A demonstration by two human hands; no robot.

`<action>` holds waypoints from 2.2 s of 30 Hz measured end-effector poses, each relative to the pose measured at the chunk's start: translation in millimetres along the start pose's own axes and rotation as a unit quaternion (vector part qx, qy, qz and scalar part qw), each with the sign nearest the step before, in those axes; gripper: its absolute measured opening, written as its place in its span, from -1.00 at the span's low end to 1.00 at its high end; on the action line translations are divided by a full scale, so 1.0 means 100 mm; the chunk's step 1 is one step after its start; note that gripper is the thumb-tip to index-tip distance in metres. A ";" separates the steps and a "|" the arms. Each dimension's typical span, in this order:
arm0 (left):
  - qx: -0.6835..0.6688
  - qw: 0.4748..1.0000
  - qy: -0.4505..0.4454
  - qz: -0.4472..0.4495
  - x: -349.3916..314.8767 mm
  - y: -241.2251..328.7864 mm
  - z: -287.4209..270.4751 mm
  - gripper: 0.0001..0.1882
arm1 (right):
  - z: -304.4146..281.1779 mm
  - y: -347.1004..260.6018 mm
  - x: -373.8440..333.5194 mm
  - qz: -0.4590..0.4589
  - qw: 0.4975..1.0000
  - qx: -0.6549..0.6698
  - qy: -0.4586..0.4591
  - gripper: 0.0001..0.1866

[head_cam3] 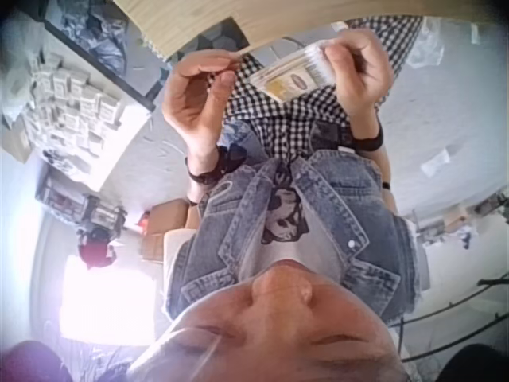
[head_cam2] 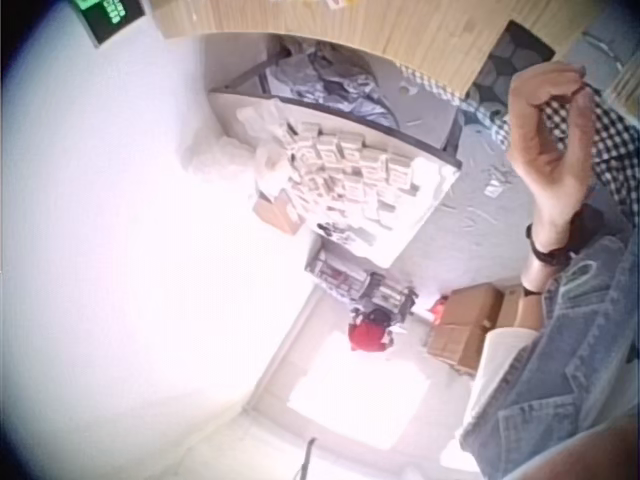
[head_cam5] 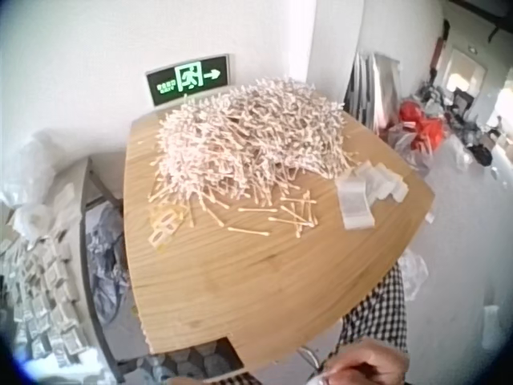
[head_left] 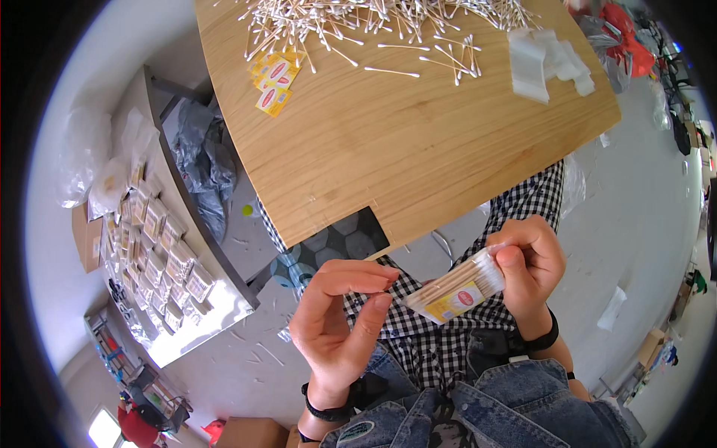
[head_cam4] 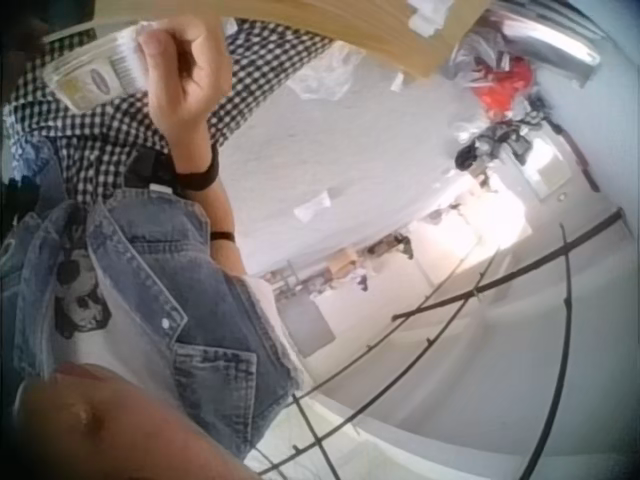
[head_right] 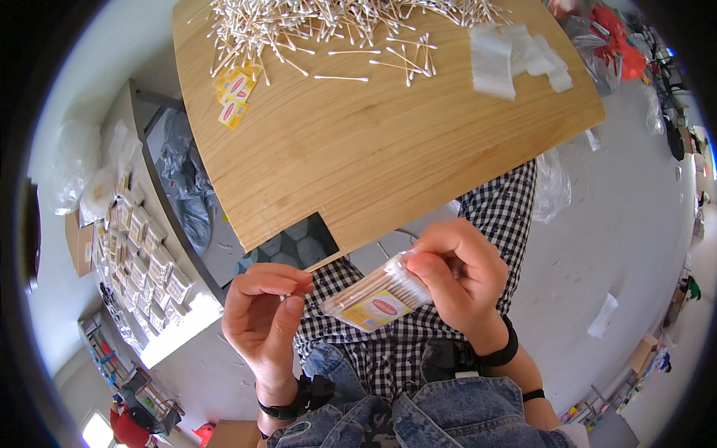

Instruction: Sorting a large pile of cotton swabs and placing them into a small plastic bag.

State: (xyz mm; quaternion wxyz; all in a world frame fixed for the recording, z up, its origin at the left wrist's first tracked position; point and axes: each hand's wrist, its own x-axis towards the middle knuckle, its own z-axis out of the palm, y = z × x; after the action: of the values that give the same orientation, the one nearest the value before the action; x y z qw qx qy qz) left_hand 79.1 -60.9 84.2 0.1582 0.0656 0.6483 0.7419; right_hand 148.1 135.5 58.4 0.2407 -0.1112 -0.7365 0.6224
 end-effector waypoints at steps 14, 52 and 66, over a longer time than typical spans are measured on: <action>0.014 1.000 -0.004 0.023 -0.05 -0.04 -0.08 -0.83 | 0.12 -0.02 0.00 0.143 0.983 0.105 0.037 -0.86; 0.287 0.939 -0.062 0.179 -0.03 0.09 0.17 -0.67 | 0.05 -0.23 -0.06 -0.085 0.992 -0.088 0.011 -0.90; 0.305 0.916 -0.074 0.249 0.01 0.13 0.20 -0.66 | 0.05 -0.16 -0.12 -0.128 0.988 -0.087 -0.023 -0.86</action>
State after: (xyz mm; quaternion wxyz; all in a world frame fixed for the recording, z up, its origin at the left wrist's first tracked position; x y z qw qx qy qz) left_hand 82.6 -42.9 99.7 -0.0119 0.3250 0.7919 0.5168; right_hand 157.9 122.8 71.0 0.2907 -0.0218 -0.8016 0.5219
